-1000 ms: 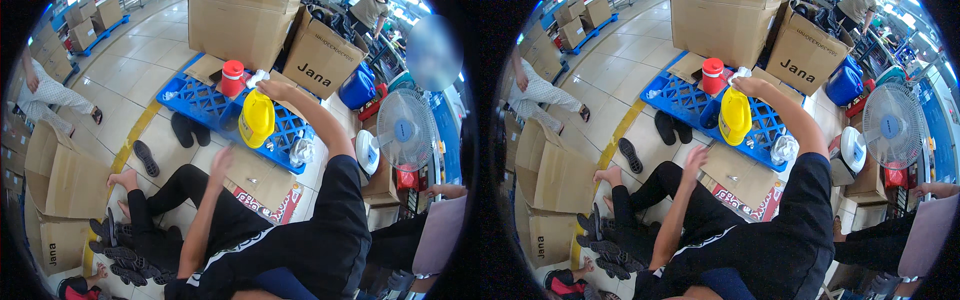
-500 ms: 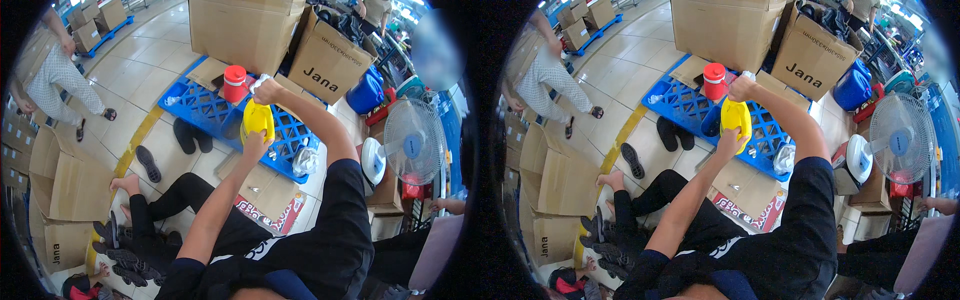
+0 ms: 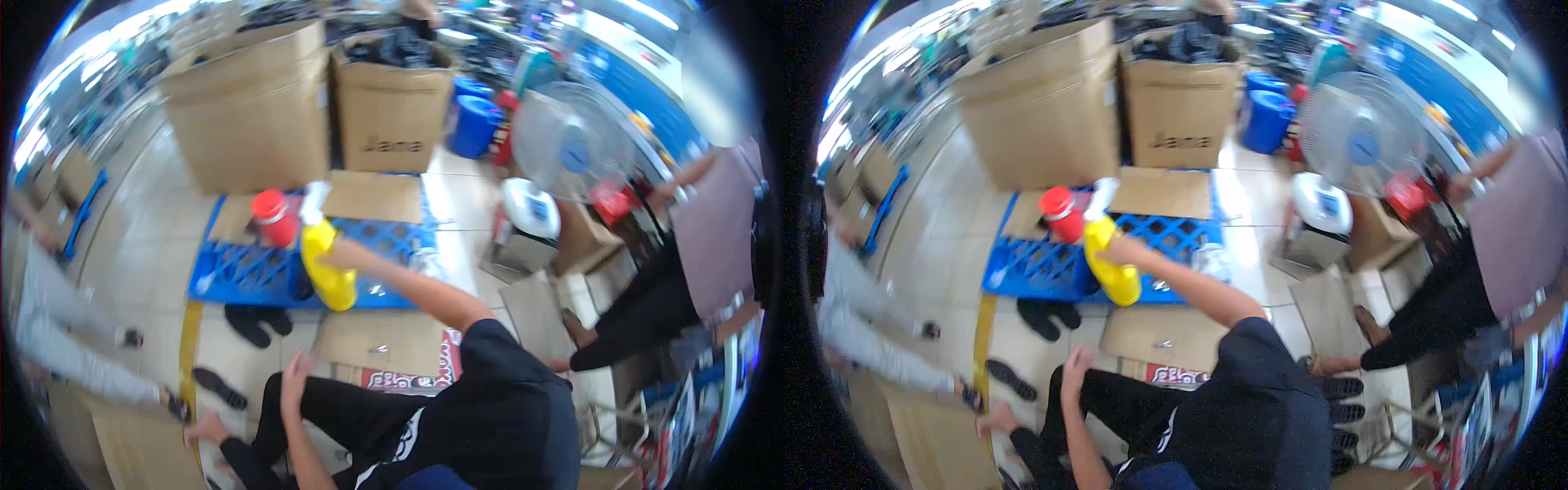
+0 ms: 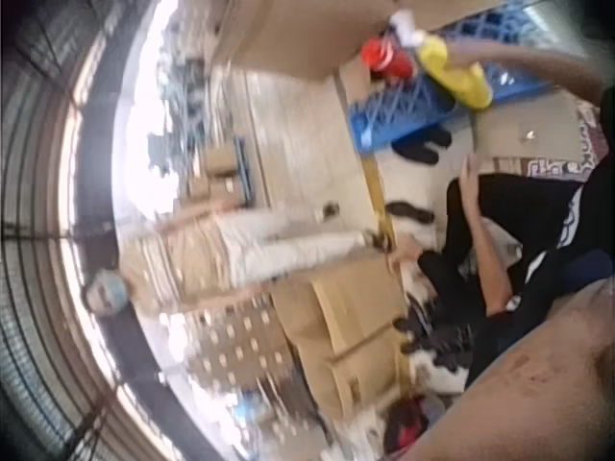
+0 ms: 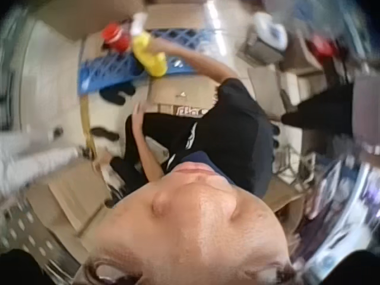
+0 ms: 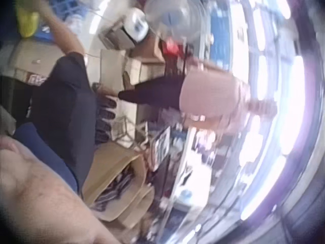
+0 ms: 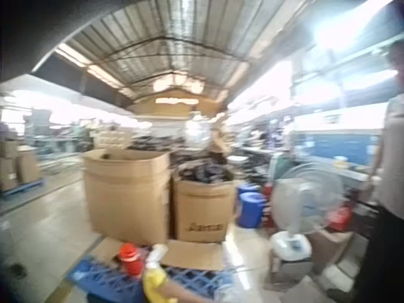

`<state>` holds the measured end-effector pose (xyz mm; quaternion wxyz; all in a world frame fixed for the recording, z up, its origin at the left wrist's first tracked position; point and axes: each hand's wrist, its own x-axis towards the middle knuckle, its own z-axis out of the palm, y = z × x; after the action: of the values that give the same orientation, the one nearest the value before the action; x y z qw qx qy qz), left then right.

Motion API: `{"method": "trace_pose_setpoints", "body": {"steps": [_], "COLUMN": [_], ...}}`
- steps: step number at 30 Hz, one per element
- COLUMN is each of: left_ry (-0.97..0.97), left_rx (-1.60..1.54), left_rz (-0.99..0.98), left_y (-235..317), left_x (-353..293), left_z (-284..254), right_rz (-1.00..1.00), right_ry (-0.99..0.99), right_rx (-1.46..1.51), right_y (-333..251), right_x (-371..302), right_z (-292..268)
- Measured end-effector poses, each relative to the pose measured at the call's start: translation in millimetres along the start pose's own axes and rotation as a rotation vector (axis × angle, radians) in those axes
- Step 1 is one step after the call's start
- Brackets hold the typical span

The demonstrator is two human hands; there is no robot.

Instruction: Applying a liquid cleaning or priming agent to shoe soles using a small brush.

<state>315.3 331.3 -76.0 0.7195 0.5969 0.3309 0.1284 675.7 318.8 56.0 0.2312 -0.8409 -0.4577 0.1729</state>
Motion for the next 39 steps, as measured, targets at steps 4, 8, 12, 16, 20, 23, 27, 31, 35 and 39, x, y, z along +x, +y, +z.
{"method": "trace_pose_setpoints", "body": {"steps": [4, 8, 12, 16, 20, 23, 27, 31, 35, 39], "left_ry": [0.186, 0.003, 0.128, 0.182, 0.189, 0.169, 0.186, 0.212, 0.291, 0.367], "left_rx": [0.358, 1.135, 1.123, 1.123, 1.116, 1.121, 1.134, 1.114, 0.837, 0.308], "left_rz": [0.133, 0.427, 0.435, 0.443, 0.412, 0.374, 0.221, 0.37, 0.385, 0.033], "left_y": [36, 13, 7, 7, 7, 11, -3, 5, 24, 3], "left_x": [-48, -40, -31, -43, -43, -42, -48, -40, -64, -189], "left_z": [8, 20, 35, 29, 32, 39, 29, 32, 51, 21], "right_rz": [0.024, -0.017, -0.167, -0.143, -0.017, 0.174, 0.187, 0.234, 0.198, 0.231], "right_ry": [0.2, 0.278, 0.486, 0.173, 0.054, 0.132, 0.179, 0.186, 0.462, 0.529], "right_rx": [0.097, 0.309, 0.39, 0.816, 1.054, 1.007, 0.917, 0.63, 0.844, 0.976], "right_y": [4, 0, 29, 8, 3, 6, -8, 26, 56, 36], "right_x": [-34, -35, -17, -26, -30, -18, -2, 20, 37, 50], "right_z": [3, 14, 24, 18, 8, -8, 9, 3, -24, -25]}}
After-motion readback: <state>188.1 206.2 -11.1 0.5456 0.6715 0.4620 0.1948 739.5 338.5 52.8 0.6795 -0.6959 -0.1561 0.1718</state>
